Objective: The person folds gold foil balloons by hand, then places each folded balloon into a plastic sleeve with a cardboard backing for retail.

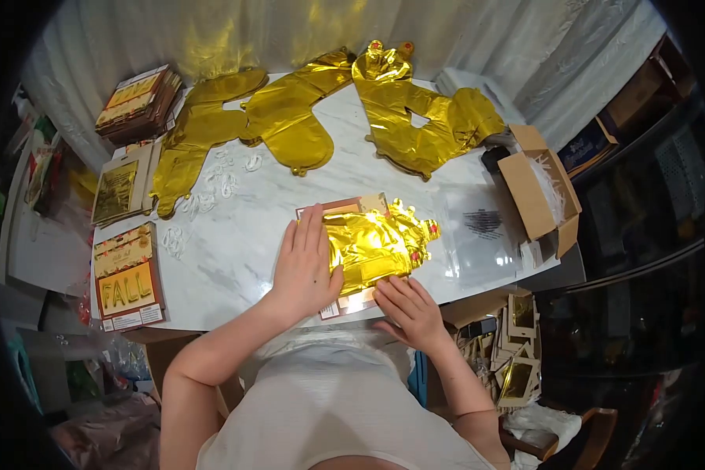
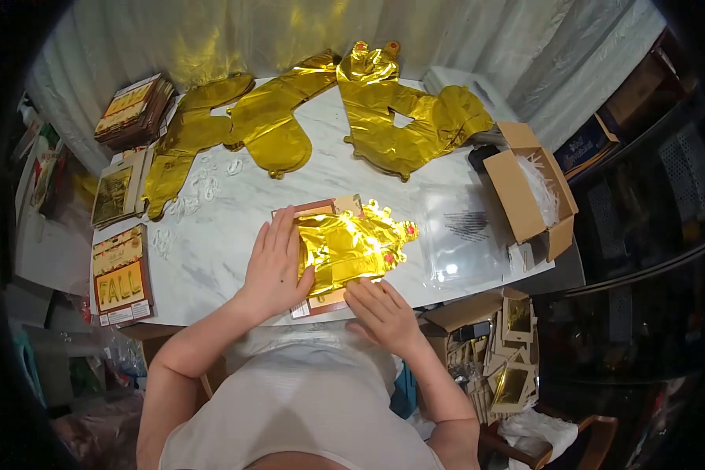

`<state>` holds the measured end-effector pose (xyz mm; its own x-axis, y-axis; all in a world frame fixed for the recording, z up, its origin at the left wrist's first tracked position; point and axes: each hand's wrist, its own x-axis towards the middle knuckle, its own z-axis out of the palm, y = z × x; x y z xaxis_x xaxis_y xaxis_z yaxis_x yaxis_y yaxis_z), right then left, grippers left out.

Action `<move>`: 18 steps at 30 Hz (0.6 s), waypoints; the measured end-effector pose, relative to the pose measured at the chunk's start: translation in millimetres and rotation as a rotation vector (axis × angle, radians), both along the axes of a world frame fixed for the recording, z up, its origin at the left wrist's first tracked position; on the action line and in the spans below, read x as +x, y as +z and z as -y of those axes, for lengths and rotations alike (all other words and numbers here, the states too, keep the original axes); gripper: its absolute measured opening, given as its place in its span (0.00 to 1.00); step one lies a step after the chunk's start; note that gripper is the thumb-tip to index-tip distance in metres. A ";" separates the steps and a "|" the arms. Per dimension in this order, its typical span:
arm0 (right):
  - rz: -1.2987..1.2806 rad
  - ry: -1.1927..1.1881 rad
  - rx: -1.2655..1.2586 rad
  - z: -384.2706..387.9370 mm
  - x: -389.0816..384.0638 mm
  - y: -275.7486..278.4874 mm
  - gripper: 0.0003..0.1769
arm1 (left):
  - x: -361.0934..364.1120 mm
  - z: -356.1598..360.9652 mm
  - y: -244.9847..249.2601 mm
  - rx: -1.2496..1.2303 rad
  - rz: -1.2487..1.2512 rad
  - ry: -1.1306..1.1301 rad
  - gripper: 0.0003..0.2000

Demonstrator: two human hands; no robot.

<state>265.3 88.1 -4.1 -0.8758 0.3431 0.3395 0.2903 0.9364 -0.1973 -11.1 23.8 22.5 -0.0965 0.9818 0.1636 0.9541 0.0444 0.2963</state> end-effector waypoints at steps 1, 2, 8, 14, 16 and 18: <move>-0.058 0.012 0.035 -2.3 0.5 -8.0 0.38 | -2.2 -1.1 -4.8 0.100 0.030 -0.070 0.39; -0.116 0.024 0.071 -2.8 -0.1 -10.7 0.33 | -3.1 -1.3 -11.9 0.100 0.030 -0.071 0.39; -0.291 0.044 0.027 3.8 3.7 -8.8 0.19 | -3.9 -1.5 -29.0 0.089 -0.011 -0.104 0.39; -0.285 -0.133 0.248 20.9 74.0 19.0 0.05 | -3.6 -1.3 -27.8 0.116 0.000 -0.101 0.38; -0.424 -0.337 0.268 18.1 110.6 38.4 0.07 | -3.6 -1.2 -28.3 0.113 -0.004 -0.100 0.38; -0.758 -0.480 0.186 23.0 123.2 59.2 0.05 | -3.0 -0.7 -27.7 0.113 -0.001 -0.100 0.38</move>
<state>388.5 65.1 55.1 -0.1731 0.4951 0.8514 0.5110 0.7842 -0.3521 -14.1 24.5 -5.3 0.0014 0.9617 0.2740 0.9525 -0.0848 0.2926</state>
